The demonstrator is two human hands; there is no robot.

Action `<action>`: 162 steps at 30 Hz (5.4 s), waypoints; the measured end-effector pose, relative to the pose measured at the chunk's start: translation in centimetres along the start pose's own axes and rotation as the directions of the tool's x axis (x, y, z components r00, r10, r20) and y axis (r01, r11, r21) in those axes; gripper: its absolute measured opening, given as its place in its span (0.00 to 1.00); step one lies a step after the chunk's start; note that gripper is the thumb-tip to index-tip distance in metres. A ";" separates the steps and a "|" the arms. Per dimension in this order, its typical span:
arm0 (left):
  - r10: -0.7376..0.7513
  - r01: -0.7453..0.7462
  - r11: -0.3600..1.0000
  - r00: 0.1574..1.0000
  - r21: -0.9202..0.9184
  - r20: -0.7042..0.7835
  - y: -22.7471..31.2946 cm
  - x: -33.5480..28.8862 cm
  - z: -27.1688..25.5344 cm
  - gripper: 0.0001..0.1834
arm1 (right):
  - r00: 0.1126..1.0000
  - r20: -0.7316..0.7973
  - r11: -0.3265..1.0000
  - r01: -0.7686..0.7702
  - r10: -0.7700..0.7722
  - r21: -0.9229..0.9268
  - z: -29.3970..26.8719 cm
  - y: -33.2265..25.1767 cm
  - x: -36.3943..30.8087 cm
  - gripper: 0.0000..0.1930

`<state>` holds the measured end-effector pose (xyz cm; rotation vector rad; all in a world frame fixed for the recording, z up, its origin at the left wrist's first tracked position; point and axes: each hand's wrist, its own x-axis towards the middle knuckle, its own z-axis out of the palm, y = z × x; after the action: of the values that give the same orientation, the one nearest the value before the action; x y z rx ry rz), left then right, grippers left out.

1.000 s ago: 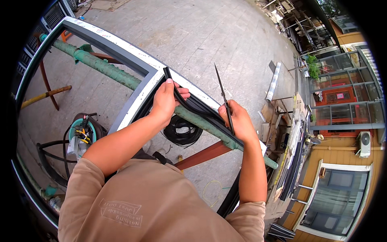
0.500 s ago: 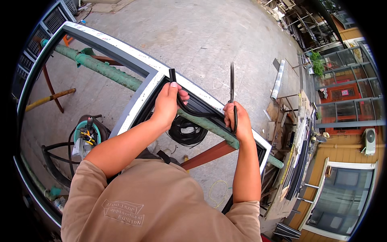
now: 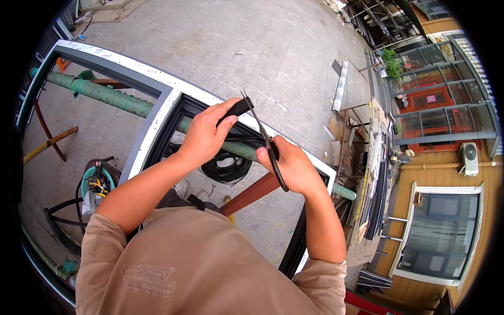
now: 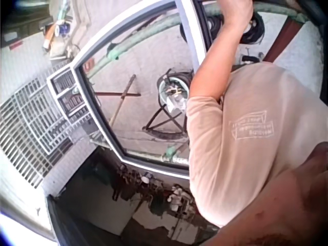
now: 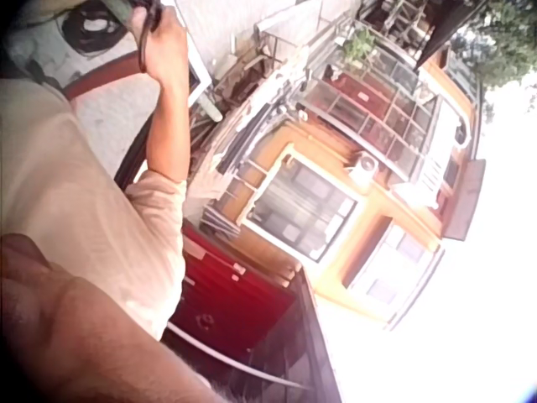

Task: The person installs a black rubber seal into the frame of a white window using their hands and then trims the excess rubber using shears.

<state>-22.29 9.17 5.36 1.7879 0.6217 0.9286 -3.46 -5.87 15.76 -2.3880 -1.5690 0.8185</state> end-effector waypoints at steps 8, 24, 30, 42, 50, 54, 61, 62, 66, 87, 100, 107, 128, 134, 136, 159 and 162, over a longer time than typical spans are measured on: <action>0.039 -0.039 0.999 0.999 0.031 0.004 0.0 -0.2 0.3 0.20 | 0.998 -0.036 0.999 -0.043 0.043 0.017 1.0 -0.3 -0.5 0.40; 0.066 -0.067 0.994 0.998 0.088 0.006 -0.7 -0.4 0.5 0.19 | 0.990 -0.094 0.989 -0.111 0.102 -0.097 2.1 -0.9 -0.1 0.42; 0.078 -0.077 0.995 0.997 0.067 -0.021 -1.7 -0.3 0.7 0.19 | 0.976 -0.174 0.985 -0.145 0.127 -0.091 2.4 0.2 1.1 0.40; -0.063 0.061 0.981 0.998 -0.186 -0.005 -2.5 0.3 -0.1 0.19 | 0.935 -0.351 0.996 -0.073 0.049 -0.057 2.7 -0.8 -0.7 0.36; -0.010 0.009 0.982 1.000 -0.191 -0.004 -2.0 -0.2 0.2 0.16 | 0.887 -0.459 0.987 -0.036 -0.041 -0.158 4.0 -0.9 -1.4 0.37; -0.092 0.099 0.967 0.995 -0.234 0.043 -0.6 -0.2 0.0 0.13 | 0.856 -0.515 0.978 -0.064 -0.049 -0.199 5.1 -1.9 -1.6 0.39; -0.156 0.121 0.966 0.978 -0.228 -0.140 -0.7 -0.3 0.6 0.20 | 0.784 -0.610 0.967 -0.053 -0.113 -0.247 7.2 -3.8 -1.1 0.39; -0.150 0.119 0.969 0.980 -0.219 -0.130 -0.8 -0.3 0.7 0.20 | 0.780 -0.618 0.970 -0.057 -0.103 -0.234 7.4 -3.9 -0.9 0.39; -0.089 0.061 0.986 0.980 -0.158 -0.177 -1.1 -0.9 1.1 0.22 | 0.765 -0.630 0.970 -0.030 -0.134 -0.243 7.9 -4.3 -0.6 0.38; 0.032 -0.063 0.987 0.979 -0.151 -0.203 -1.3 -1.8 1.7 0.17 | 0.808 -0.572 0.921 -0.104 -0.142 -0.375 8.8 -4.6 -1.3 0.37; -0.006 -0.027 0.957 0.993 -0.290 -0.115 -0.8 -1.4 1.6 0.15 | 0.797 -0.601 0.945 -0.150 -0.058 -0.290 6.0 -2.0 -1.0 0.34; 0.054 -0.068 0.989 0.993 -0.133 -0.109 -2.4 -1.0 1.2 0.17 | 0.810 -0.524 0.868 -0.037 -0.265 -0.495 2.7 -2.1 -1.8 0.39; -0.099 0.205 0.853 0.967 -0.479 0.236 -2.9 -0.3 0.0 0.19 | 0.825 -0.435 0.798 0.032 -0.361 -0.601 1.6 -1.3 -1.1 0.40; -0.056 0.171 0.884 0.963 -0.435 0.265 -2.8 0.0 -0.2 0.17 | 0.846 -0.410 0.779 0.011 -0.341 -0.626 1.6 -1.1 -1.0 0.40; -0.061 0.173 0.888 0.963 -0.425 0.263 -2.7 0.0 -0.2 0.16 | 0.865 -0.392 0.771 -0.009 -0.314 -0.637 1.6 -1.2 -1.0 0.40; -0.084 0.190 0.893 0.961 -0.408 0.264 -2.5 0.0 0.3 0.15 | 0.842 -0.478 0.838 -0.059 -0.250 -0.542 2.1 -0.6 -1.0 0.40; -0.078 0.162 0.918 0.968 -0.361 0.238 -2.3 -0.1 0.1 0.13 | 0.846 -0.490 0.851 -0.088 -0.210 -0.517 2.1 -1.3 -1.4 0.40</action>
<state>-22.26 9.90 3.21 1.4602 0.3759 0.6983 -5.97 -6.89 15.03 -2.5486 -1.7497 -0.3500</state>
